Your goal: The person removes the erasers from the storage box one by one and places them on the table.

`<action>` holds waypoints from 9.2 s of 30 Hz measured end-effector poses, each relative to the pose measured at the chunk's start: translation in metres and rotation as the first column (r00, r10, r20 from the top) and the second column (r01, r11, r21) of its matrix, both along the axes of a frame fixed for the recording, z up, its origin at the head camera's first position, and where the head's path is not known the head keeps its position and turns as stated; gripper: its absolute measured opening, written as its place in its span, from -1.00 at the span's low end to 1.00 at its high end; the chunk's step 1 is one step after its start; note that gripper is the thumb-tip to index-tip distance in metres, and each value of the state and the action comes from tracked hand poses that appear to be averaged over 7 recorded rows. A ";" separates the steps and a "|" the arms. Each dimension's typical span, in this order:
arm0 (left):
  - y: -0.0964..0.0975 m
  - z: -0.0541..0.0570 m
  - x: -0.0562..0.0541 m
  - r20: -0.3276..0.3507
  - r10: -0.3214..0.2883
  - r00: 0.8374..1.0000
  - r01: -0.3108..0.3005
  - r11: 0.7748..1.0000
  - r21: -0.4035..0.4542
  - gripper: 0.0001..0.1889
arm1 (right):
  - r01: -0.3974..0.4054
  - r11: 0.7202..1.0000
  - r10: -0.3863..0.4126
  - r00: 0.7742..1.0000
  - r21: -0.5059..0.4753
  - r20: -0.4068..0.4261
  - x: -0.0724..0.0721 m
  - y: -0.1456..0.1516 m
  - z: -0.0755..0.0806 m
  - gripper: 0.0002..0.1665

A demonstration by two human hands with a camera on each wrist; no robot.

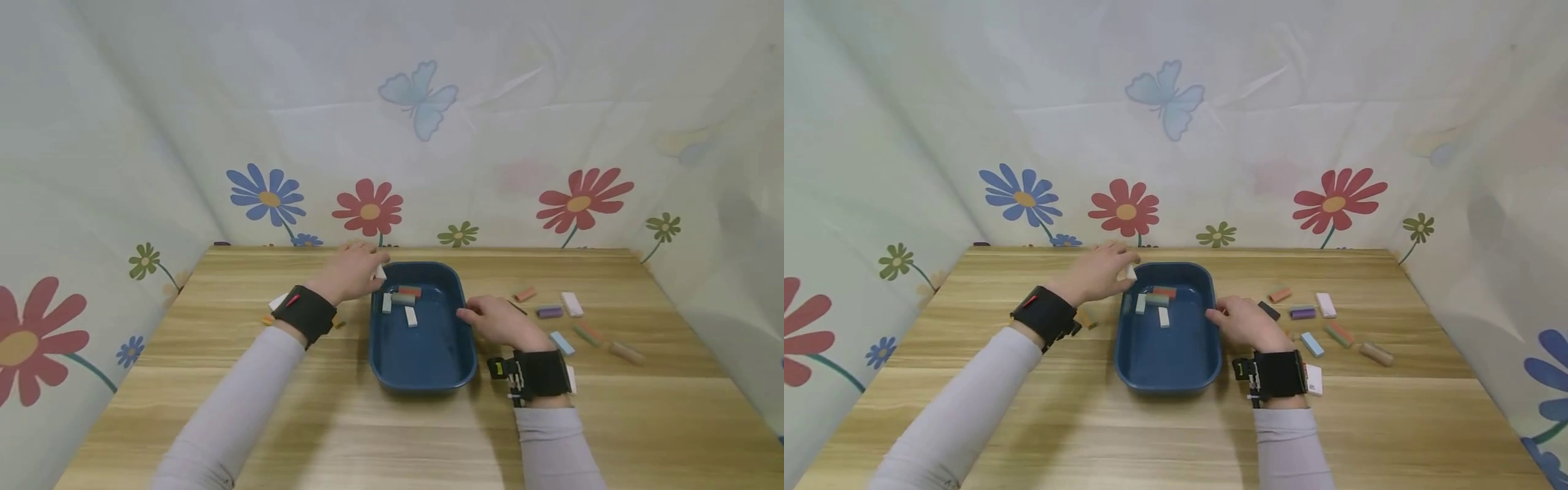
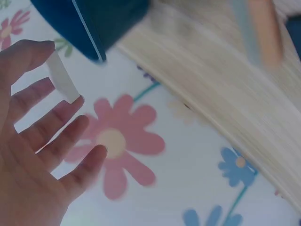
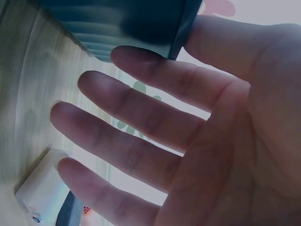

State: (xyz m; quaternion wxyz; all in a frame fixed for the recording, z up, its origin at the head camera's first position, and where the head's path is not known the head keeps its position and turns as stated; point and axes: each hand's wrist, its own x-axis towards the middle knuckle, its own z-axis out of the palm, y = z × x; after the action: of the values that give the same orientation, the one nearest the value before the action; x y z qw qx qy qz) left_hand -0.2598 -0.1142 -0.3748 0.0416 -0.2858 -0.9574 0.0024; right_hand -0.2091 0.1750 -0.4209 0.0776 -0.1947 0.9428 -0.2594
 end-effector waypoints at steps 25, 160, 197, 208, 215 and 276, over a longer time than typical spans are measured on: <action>-0.095 -0.049 -0.014 0.099 0.226 0.969 -0.234 0.970 0.071 -0.68 | 0.016 1.000 -0.016 1.000 0.004 0.009 -0.001 0.000 -0.002 -0.66; -0.185 -0.014 0.021 0.275 0.381 0.883 -0.401 0.916 0.017 -0.93 | -0.021 0.999 0.021 1.000 -0.031 0.020 -0.004 0.006 0.000 -0.67; -0.077 0.010 0.002 0.058 0.228 0.972 -0.226 0.973 -0.045 -0.50 | -0.041 0.999 0.040 0.999 -0.030 -0.014 -0.003 0.006 -0.003 -0.67; 0.006 0.006 -0.001 -0.017 0.022 1.000 -0.023 0.998 -0.063 -0.65 | -0.039 0.999 0.039 0.999 -0.015 -0.005 -0.003 0.007 -0.003 -0.66; 0.029 -0.012 -0.001 -0.005 -0.061 0.998 0.060 0.991 -0.119 -0.74 | -0.043 0.999 0.043 0.999 -0.018 -0.011 -0.004 0.006 -0.004 -0.66; 0.021 -0.018 0.007 -0.006 0.076 0.997 -0.076 0.997 0.009 -0.54 | -0.057 0.998 0.057 0.998 -0.019 0.004 0.000 0.002 -0.002 -0.66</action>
State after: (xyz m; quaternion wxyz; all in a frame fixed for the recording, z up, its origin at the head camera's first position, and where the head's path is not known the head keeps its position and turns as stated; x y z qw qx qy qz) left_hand -0.2524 -0.0929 -0.3930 0.0458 -0.2492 -0.9674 0.0009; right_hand -0.2092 0.1770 -0.4227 0.0852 -0.2216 0.9341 -0.2665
